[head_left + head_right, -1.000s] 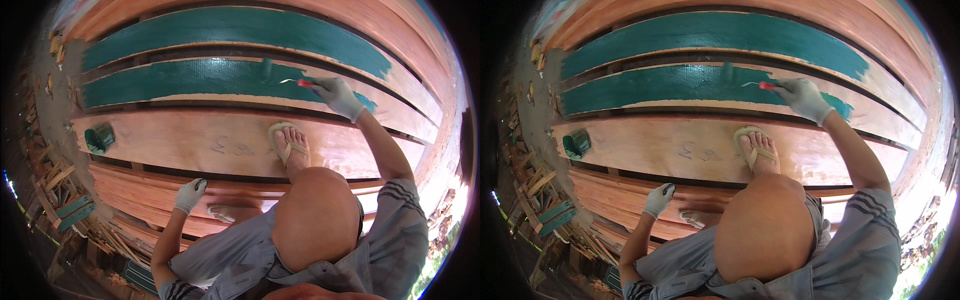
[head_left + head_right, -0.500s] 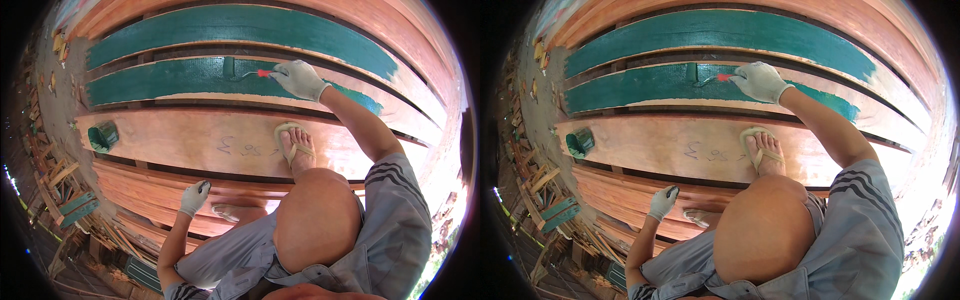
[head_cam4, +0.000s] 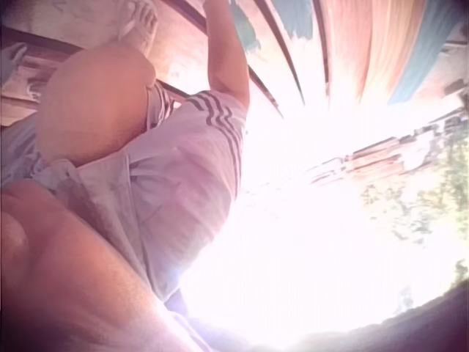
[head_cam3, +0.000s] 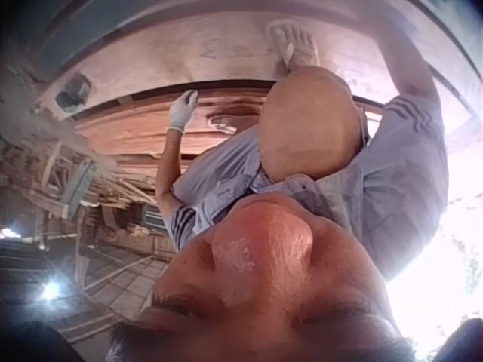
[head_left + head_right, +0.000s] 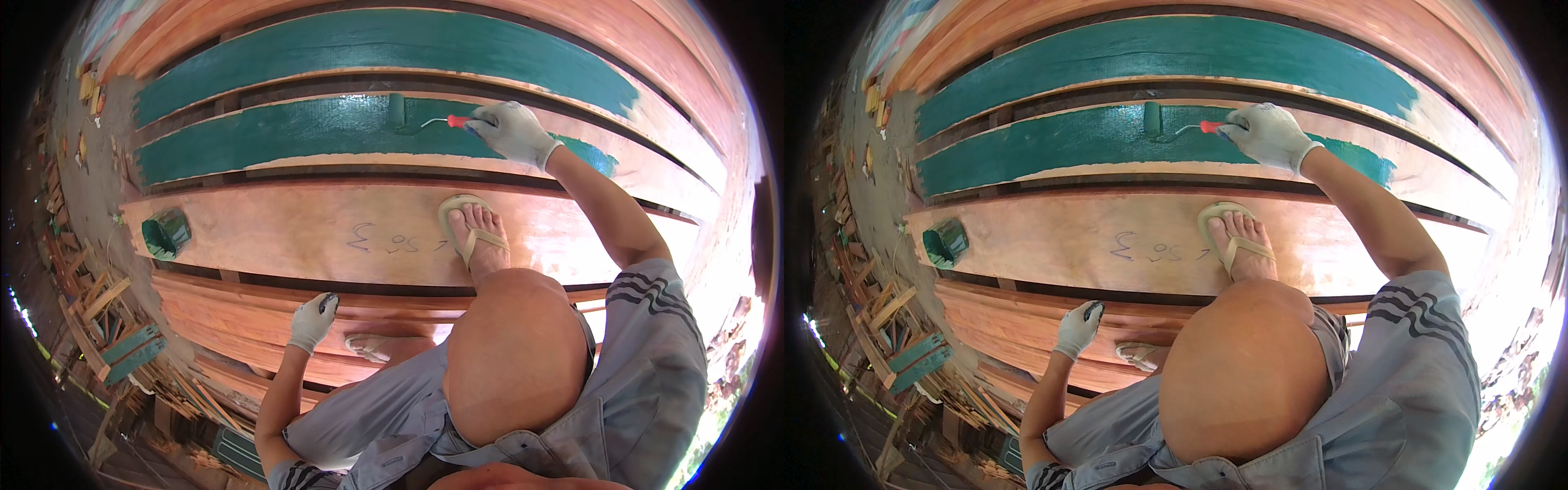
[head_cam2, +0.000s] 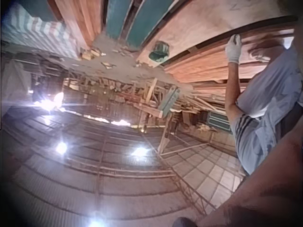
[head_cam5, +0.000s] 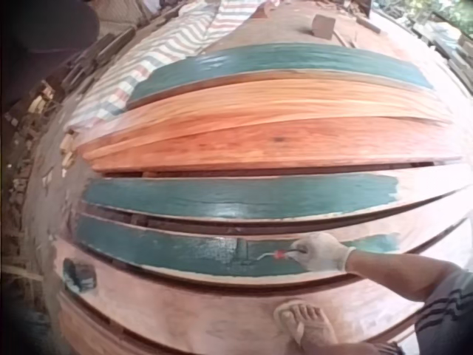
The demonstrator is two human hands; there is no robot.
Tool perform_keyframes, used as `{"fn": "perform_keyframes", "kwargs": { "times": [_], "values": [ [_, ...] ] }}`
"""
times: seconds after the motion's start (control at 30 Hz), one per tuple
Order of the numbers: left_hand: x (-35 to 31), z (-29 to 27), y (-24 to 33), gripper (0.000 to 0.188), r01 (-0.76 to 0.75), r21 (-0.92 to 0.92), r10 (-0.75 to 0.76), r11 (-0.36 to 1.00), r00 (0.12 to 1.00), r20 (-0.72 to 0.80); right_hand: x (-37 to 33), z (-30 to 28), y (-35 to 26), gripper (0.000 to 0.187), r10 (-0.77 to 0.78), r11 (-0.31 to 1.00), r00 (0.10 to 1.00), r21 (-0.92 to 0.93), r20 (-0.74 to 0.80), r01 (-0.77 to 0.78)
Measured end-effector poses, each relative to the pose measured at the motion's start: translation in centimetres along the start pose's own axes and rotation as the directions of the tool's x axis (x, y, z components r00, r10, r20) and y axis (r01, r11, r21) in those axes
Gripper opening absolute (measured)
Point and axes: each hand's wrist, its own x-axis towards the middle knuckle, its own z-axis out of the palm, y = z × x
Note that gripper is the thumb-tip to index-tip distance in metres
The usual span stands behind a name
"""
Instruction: The person paints wooden planks green using a paint roller and a small container of paint. They repeatedly dip the roller into the paint and apply it to the surface of the planks, moving along the length of each plank.
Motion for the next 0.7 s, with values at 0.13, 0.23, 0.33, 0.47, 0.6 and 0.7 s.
{"fn": "perform_keyframes", "kwargs": {
  "times": [0.13, 0.23, 0.33, 0.47, 0.6, 0.7],
  "values": [
    [-0.1, 0.3, 0.0, 0.039, -0.036, -0.003, 0.036, 0.999, 0.999, -0.016, -1.4, -0.9, 1.0, 0.034, 0.052, 0.999, 0.998, 0.003, 0.025, -0.052],
    [-0.1, 0.5, -0.3, 0.039, -0.055, 0.003, 0.055, 0.998, 0.998, -0.028, -2.5, -1.7, 1.5, 0.033, 0.111, 0.994, 0.992, -0.002, 0.052, -0.111],
    [-0.1, 0.3, 0.3, 0.038, -0.028, 0.014, 0.028, 1.000, 1.000, 0.000, -3.6, -2.6, 1.9, 0.032, 0.156, 0.988, 0.986, 0.000, 0.058, -0.157],
    [0.2, 0.6, 0.0, 0.038, 0.027, -0.018, -0.026, 0.999, 0.999, 0.030, -4.9, -4.2, 2.5, 0.030, 0.220, 0.975, 0.971, 0.017, 0.091, -0.222],
    [0.1, 0.9, -0.3, 0.040, -0.080, 0.042, 0.082, 0.996, 0.995, -0.057, -6.5, -4.2, 5.7, 0.029, 0.186, 0.982, 0.983, 0.038, -0.001, -0.186],
    [0.1, 1.2, -0.7, 0.040, -0.093, 0.059, 0.097, 0.994, 0.993, -0.069, -7.0, -6.0, 6.5, 0.029, 0.215, 0.977, 0.972, -0.002, 0.093, -0.215]
  ]
}}
